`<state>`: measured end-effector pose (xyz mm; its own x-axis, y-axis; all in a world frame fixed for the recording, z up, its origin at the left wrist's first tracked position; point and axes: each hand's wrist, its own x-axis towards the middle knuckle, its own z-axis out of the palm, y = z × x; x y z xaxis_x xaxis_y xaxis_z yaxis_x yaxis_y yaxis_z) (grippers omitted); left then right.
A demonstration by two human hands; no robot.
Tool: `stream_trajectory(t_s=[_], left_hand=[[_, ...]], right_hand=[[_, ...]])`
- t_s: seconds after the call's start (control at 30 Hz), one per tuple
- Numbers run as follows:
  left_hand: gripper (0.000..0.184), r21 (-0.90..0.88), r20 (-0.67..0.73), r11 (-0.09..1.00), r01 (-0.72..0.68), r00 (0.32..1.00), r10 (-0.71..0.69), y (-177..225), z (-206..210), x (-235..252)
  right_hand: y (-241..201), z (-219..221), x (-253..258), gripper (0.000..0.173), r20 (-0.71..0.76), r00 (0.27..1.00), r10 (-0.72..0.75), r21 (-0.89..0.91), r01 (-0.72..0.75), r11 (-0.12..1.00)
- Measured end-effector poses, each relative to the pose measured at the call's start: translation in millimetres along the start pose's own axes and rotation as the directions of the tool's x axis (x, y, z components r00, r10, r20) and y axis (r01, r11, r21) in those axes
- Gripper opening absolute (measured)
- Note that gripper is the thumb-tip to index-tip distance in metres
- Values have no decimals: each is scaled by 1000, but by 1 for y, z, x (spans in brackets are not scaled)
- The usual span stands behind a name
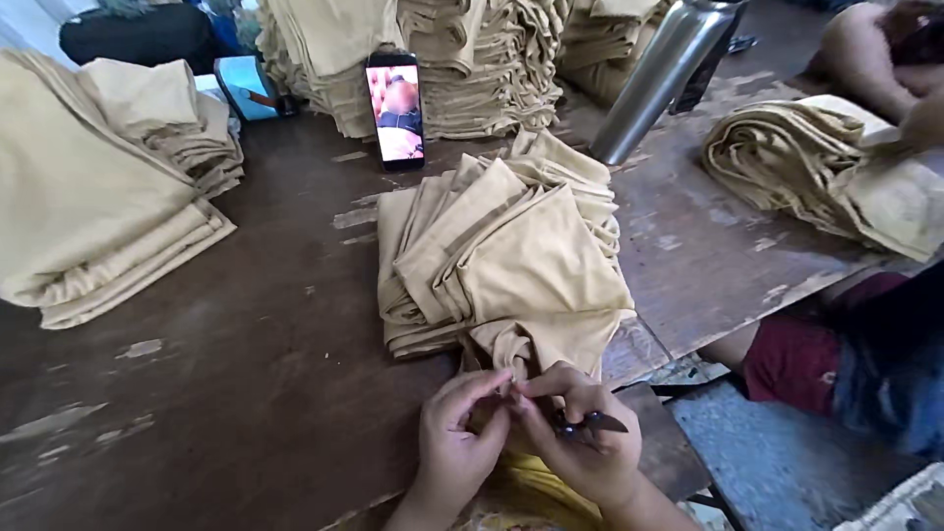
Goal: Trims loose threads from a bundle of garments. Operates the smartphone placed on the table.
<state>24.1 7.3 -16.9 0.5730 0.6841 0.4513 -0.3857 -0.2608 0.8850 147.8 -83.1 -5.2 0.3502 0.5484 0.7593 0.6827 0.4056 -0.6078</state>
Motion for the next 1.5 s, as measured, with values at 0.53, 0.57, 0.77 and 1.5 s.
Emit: stream_trajectory(t_s=[0.53,0.57,0.77,1.5], left_hand=[[12,-269,-116,950,159,974,-196,3,-8,1],[12,-278,-118,948,156,974,-195,3,-7,1],[12,-336,-126,926,171,966,-224,4,-9,1],[23,-258,-120,958,125,980,-160,2,-7,1]], right_hand=[[3,-24,-12,39,358,884,301,-291,-201,935],[0,-24,-12,40,365,881,303,-332,-181,926],[-6,-25,-11,41,350,881,319,-437,-147,887],[-2,-15,-4,43,301,911,282,-447,-127,886]])
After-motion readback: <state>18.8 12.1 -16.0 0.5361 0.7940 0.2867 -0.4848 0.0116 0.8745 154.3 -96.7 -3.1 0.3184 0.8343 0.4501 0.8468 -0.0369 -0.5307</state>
